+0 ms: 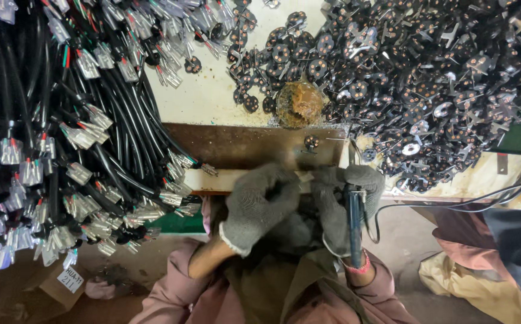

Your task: The person solders electrical wire ends at a workbench, holding a wire with connector in one hand and a soldering iron in the other, dipping the iron into a rosin block between joints and placing finished wires aside while picking up new wire leads.

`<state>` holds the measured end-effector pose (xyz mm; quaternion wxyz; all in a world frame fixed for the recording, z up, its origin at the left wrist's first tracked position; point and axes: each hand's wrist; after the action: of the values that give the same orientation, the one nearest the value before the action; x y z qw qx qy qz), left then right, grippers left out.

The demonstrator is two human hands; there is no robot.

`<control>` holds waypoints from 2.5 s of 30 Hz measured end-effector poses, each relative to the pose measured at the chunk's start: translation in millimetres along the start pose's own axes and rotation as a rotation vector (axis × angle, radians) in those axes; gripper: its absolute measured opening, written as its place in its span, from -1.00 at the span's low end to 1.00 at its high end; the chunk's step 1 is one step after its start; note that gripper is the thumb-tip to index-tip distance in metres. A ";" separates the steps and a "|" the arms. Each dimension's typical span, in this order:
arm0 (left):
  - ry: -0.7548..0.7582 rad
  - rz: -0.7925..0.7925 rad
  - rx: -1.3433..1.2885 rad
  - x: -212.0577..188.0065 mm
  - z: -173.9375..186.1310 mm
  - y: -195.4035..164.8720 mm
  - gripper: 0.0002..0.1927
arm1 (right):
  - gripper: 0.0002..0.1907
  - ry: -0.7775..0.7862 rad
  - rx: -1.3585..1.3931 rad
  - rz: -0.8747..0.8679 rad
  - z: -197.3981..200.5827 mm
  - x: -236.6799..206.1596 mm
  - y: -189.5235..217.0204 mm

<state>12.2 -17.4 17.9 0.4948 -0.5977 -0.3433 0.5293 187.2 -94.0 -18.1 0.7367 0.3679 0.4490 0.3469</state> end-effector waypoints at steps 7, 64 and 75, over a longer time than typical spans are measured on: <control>-0.114 -0.201 0.268 52.1 18.6 -16.2 -0.87 | -0.69 -0.219 -0.504 0.696 -12.3 32.1 33.9; 0.197 -0.277 0.597 30.9 10.2 15.8 -0.79 | -0.66 0.045 -0.562 0.749 24.2 13.5 -18.0; 0.194 -0.311 0.647 24.6 7.7 32.8 -0.70 | -0.64 0.056 -0.534 0.710 26.4 13.5 -28.4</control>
<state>6.0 -1.7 -20.2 0.7629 -0.3985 -0.1962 0.4698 221.4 -102.6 -39.3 0.6287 0.2865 0.2095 0.6919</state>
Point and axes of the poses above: each hand's wrist, its own x-axis towards the middle knuckle, its own z-axis out of the back of the hand, y = z × x, and after that the axes turned 10 degrees about -x, right-handed
